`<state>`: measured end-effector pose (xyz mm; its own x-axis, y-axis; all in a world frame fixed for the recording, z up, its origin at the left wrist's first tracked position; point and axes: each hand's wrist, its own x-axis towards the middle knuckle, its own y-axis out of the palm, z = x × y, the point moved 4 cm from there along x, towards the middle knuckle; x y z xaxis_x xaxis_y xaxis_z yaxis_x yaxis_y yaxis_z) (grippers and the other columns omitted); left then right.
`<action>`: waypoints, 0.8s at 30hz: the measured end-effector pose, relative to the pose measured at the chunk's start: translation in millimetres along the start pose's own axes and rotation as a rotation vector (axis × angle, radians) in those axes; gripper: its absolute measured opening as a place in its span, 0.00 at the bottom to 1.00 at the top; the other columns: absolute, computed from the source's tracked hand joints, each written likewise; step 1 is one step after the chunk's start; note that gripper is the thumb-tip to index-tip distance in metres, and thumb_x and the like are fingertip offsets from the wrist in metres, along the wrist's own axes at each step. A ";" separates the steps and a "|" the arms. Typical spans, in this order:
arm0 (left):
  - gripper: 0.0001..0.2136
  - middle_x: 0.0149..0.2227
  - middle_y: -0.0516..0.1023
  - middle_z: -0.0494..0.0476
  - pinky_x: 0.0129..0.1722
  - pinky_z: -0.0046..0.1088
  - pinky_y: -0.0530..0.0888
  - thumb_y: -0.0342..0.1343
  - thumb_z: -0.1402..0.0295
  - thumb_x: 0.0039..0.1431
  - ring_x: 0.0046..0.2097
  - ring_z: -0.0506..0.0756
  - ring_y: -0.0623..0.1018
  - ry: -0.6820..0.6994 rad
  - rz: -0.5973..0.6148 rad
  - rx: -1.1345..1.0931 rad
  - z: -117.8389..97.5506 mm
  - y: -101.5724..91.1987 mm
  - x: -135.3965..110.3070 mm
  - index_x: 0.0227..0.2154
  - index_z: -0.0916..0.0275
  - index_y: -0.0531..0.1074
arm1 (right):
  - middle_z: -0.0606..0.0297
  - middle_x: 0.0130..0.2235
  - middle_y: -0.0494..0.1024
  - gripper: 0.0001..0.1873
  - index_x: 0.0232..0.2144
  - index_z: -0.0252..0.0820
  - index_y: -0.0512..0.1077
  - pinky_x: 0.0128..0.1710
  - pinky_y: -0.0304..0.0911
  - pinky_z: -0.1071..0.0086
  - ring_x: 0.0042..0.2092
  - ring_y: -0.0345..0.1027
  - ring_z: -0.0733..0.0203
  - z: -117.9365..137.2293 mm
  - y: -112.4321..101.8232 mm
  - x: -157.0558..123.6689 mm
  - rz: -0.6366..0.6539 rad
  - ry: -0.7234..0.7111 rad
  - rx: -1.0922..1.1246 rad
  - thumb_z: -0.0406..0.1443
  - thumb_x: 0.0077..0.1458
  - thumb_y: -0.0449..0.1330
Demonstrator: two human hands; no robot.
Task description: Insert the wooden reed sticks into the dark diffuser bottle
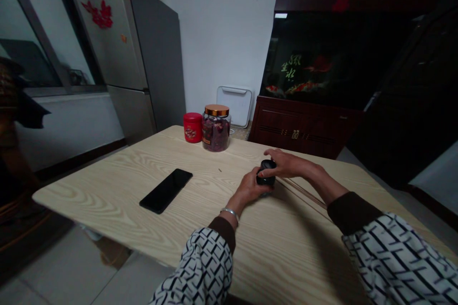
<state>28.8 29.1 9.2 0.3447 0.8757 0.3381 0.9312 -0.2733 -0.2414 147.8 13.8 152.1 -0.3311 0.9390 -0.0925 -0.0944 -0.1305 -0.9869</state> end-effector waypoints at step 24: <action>0.31 0.44 0.79 0.60 0.47 0.35 0.73 0.71 0.60 0.44 0.46 0.59 0.77 0.016 0.012 0.003 -0.1 -1.9 -1.3 0.52 0.62 0.71 | 0.61 0.46 0.74 0.28 0.48 0.46 0.64 0.40 0.67 0.65 0.42 0.72 0.58 -41.0 20.1 -46.1 -0.390 -0.075 0.920 0.42 0.47 0.68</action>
<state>26.5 28.5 9.4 0.3580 0.8660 0.3492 0.9264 -0.2827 -0.2486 199.6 -19.0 131.1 -0.1773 0.9504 0.2558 -0.8881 -0.0425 -0.4576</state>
